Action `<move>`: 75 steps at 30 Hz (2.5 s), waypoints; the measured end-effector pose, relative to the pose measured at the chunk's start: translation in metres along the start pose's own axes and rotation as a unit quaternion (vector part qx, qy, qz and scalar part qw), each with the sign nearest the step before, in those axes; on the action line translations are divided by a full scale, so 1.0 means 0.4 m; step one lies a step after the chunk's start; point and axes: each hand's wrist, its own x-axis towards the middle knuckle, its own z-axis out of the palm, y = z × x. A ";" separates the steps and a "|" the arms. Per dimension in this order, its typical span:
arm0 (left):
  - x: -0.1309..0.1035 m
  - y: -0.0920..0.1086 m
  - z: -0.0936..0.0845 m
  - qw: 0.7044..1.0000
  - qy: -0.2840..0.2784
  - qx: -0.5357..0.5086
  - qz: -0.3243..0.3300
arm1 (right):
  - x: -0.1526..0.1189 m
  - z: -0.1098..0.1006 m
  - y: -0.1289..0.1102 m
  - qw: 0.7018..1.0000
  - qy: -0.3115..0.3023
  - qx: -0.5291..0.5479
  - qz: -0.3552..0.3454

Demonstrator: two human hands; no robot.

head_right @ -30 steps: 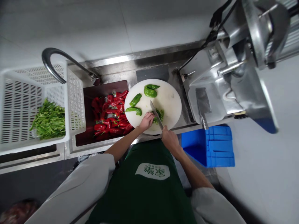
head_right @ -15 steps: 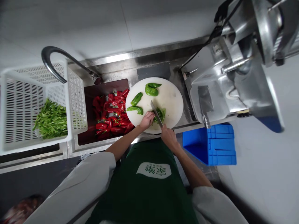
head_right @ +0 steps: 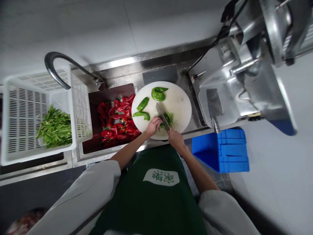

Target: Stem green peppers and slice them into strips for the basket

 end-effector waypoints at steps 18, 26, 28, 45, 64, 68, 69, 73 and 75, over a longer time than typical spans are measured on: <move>-0.010 -0.005 0.003 0.999 -0.018 0.045 -0.013 | -0.009 0.011 -0.040 0.997 0.018 -0.069 -0.007; -0.022 -0.016 0.008 0.999 -0.028 0.042 -0.016 | -0.028 -0.010 -0.036 0.998 0.007 -0.061 -0.008; -0.026 -0.021 0.005 0.999 -0.030 0.032 -0.010 | -0.019 -0.010 -0.047 0.999 0.001 -0.045 0.001; -0.038 -0.034 -0.007 0.999 -0.031 0.015 0.013 | -0.002 -0.014 -0.064 1.000 0.004 -0.006 0.003; -0.029 -0.053 -0.038 0.998 -0.057 0.035 0.003 | -0.028 0.009 -0.091 0.999 0.007 -0.048 0.017; -0.030 -0.053 -0.036 0.998 -0.053 0.033 0.004 | 0.011 -0.003 -0.093 1.000 0.011 -0.015 0.009; -0.030 -0.053 -0.037 0.998 -0.054 0.032 0.003 | 0.014 -0.010 -0.090 1.000 0.014 -0.008 0.007; -0.033 -0.057 -0.037 0.998 -0.057 0.035 0.004 | -0.010 -0.019 -0.082 1.000 0.027 -0.007 0.011; -0.035 -0.060 -0.033 0.997 -0.062 0.038 0.002 | -0.020 -0.009 -0.088 1.000 0.017 -0.009 0.016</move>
